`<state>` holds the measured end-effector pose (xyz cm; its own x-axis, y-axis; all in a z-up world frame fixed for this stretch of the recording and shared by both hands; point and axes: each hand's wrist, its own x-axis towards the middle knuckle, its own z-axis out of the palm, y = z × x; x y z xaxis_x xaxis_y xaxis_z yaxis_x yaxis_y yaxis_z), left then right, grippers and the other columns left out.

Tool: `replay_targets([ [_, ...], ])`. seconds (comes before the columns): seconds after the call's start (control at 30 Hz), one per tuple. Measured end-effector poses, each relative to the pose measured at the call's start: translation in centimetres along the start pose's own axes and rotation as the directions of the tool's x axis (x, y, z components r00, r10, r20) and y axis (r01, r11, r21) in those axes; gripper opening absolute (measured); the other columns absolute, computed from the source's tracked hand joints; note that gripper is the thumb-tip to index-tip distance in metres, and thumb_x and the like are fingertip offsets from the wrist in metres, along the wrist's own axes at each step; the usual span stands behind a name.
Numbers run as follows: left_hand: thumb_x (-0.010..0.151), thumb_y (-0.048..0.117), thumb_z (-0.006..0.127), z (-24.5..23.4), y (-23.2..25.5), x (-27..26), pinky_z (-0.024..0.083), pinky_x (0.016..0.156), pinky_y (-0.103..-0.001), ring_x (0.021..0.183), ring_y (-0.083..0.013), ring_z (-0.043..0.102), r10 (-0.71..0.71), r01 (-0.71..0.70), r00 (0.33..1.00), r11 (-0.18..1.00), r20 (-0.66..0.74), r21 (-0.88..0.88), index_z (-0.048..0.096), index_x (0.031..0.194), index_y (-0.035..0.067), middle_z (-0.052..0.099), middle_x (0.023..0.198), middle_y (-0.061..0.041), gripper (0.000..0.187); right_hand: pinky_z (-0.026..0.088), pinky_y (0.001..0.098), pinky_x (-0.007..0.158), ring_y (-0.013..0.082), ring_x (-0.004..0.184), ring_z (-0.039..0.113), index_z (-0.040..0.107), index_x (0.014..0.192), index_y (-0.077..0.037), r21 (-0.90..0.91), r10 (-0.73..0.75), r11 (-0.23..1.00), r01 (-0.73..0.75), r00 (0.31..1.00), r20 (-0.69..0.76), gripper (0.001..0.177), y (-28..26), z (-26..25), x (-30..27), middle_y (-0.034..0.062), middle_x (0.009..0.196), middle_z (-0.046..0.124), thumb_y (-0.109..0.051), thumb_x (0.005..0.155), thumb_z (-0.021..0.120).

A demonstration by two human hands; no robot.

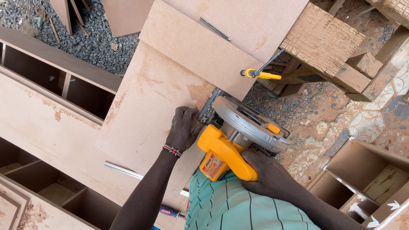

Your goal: The person measures and marks a piece of plywood, secures it with a clamp, and cuts it using a circular saw. They repeat the process for a second piece, stacking the cut pieces on a nearby wooden structure.

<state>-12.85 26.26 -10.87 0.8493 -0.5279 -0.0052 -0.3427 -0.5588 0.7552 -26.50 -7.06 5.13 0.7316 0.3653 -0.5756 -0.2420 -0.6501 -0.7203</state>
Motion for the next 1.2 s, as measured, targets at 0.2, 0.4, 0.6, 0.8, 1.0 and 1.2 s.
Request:
replay_targets([
  [0.2,0.102,0.029,0.096,1.0,-1.0,-0.6,0.062,0.094,-0.045,0.129,-0.0363,0.055,0.016,-0.019,0.998,0.999,-0.068,-0.038,0.050,0.158,0.006,0.053,0.146,-0.022,0.076,0.058,0.0499,0.081,0.0312,0.101,0.077,0.066,0.119,-0.022,-0.006,0.022,1.000,-0.022,1.000,0.010,0.040,-0.7,-0.2,0.7,0.0027,0.114,0.078,-0.037,0.088,0.087],
  [0.4,0.104,0.029,0.085,-3.2,-0.8,-0.1,0.062,0.111,-0.061,0.139,-0.0429,0.060,-0.199,0.199,0.978,0.980,-0.066,0.001,0.060,0.159,0.008,0.050,0.155,-0.025,0.064,0.054,0.0482,0.073,0.0300,0.088,0.074,0.064,0.111,-0.022,0.028,0.005,1.000,-0.005,1.000,0.001,0.035,-1.3,-0.5,1.1,0.0013,0.103,0.075,-0.032,0.088,0.088],
  [0.6,0.105,0.088,0.067,-9.3,-11.5,0.7,0.018,0.140,-0.072,0.177,-0.0432,0.027,-0.541,0.729,0.635,0.657,-0.552,0.195,0.035,0.180,0.000,0.033,0.188,-0.021,0.120,0.057,0.0458,0.076,0.0274,0.092,0.076,0.071,0.115,-0.023,0.055,-0.017,0.998,0.017,1.000,-0.013,0.033,-2.0,-0.9,1.6,0.0007,0.107,0.078,-0.028,0.087,0.086],
  [0.8,0.107,0.088,0.059,-12.0,-15.5,0.0,0.023,0.131,-0.073,0.156,-0.0517,0.050,-0.668,0.806,0.565,0.572,-0.484,0.152,0.058,0.161,0.006,0.061,0.164,-0.025,0.098,0.057,0.0468,0.076,0.0283,0.092,0.077,0.069,0.118,-0.023,0.026,0.045,0.999,-0.046,0.998,0.039,0.039,-2.4,-1.1,2.2,0.0014,0.108,0.078,-0.034,0.087,0.090],
  [1.0,0.105,0.097,0.049,-14.8,-15.2,1.1,0.039,0.119,-0.073,0.142,-0.0534,0.057,-0.741,0.827,0.559,0.529,-0.371,0.191,0.071,0.152,0.005,0.072,0.150,-0.023,0.106,0.060,0.0467,0.079,0.0272,0.098,0.075,0.070,0.131,-0.022,0.079,0.042,0.996,-0.049,0.995,0.087,0.044,-3.1,-1.3,3.1,0.0035,0.119,0.078,-0.033,0.093,0.088],
  [1.2,0.106,0.089,0.058,-15.9,-17.8,0.8,0.036,0.122,-0.065,0.143,-0.0429,0.058,-0.801,0.856,0.512,0.506,-0.310,0.104,0.082,0.134,0.016,0.079,0.136,-0.010,0.082,0.058,0.0478,0.080,0.0302,0.099,0.077,0.070,0.123,-0.021,0.047,-0.020,0.999,0.017,0.998,0.058,0.039,-4.0,-1.5,4.8,0.0034,0.116,0.079,-0.031,0.090,0.086],
])
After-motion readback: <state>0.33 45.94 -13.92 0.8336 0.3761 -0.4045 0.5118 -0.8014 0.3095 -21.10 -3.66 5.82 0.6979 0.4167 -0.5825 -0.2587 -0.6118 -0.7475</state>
